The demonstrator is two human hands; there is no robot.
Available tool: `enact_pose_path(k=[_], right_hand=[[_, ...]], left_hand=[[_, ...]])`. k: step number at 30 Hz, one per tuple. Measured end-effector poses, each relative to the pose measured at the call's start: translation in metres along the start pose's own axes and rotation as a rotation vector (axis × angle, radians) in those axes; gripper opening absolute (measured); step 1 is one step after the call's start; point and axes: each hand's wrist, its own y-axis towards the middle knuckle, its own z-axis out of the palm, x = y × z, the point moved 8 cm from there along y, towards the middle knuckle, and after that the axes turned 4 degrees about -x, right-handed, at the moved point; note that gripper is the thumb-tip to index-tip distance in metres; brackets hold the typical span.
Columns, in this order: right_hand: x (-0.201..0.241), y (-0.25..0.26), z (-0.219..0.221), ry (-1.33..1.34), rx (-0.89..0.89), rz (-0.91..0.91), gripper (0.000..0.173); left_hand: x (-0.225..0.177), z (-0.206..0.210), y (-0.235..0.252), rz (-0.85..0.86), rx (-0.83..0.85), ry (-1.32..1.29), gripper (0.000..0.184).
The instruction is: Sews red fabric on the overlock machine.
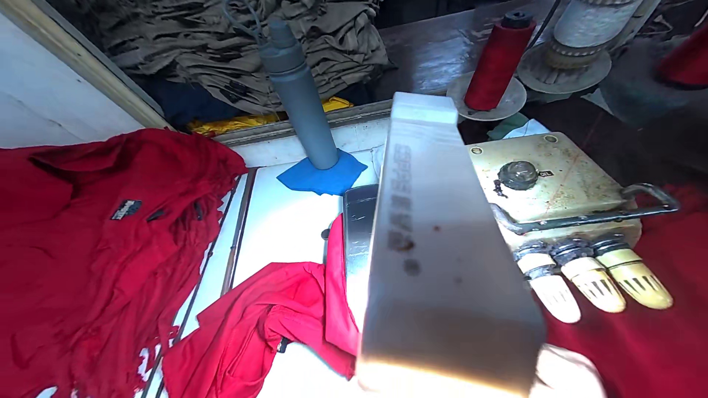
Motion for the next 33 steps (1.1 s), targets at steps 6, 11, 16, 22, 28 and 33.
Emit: enact_pose_path(k=[6,11,16,22,28,33], right_hand=[[0.041,0.004,-0.023,0.240,0.021,-0.193,0.023],[0.023,0.023,-0.026,0.292,-0.057,-0.053,0.020],[0.019,0.026,-0.023,0.272,-0.072,-0.033,0.020],[0.013,0.022,-0.023,0.276,-0.055,-0.012,0.021],[0.014,0.017,-0.021,0.338,-0.031,-0.034,0.016],[0.014,0.013,-0.021,0.389,-0.066,-0.010,0.011]], left_hand=[[0.032,-0.033,0.012,-0.149,0.170,0.109,0.020],[0.064,-0.078,0.024,-0.146,0.005,0.010,0.012],[0.079,-0.080,0.030,-0.064,-0.074,-0.240,0.016],[0.076,-0.076,0.033,-0.054,-0.118,-0.295,0.012],[0.074,-0.073,0.032,0.005,-0.217,-0.268,0.011],[0.076,-0.074,0.030,0.012,-0.284,-0.202,0.012]])
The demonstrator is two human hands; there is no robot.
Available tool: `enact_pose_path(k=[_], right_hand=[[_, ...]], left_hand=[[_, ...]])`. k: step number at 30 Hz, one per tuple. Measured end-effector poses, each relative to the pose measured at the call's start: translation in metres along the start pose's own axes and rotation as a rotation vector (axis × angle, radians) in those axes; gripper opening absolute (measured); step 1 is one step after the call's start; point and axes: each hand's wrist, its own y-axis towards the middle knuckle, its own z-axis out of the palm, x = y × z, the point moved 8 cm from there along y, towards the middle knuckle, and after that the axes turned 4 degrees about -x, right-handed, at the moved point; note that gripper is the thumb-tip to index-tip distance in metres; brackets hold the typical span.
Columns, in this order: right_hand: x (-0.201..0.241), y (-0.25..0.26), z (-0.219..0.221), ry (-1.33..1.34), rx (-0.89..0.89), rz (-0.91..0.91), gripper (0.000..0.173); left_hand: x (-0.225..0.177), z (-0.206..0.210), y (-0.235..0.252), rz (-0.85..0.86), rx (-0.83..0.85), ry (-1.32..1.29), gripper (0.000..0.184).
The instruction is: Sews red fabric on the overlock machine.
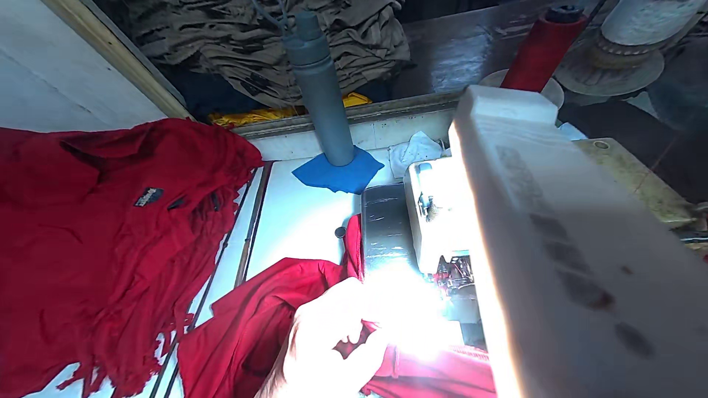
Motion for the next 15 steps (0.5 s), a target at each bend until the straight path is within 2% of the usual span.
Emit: enact_pose_path(k=[10,15], right_hand=[[0.000,-0.004,0.010,0.086,0.032,0.102,0.026],[0.001,-0.006,0.015,0.078,0.024,0.117,0.030]], left_hand=[[0.011,-0.006,-0.008,-0.030,-0.177,0.119,0.013],[0.013,-0.005,-0.016,-0.041,-0.182,0.061,0.009]])
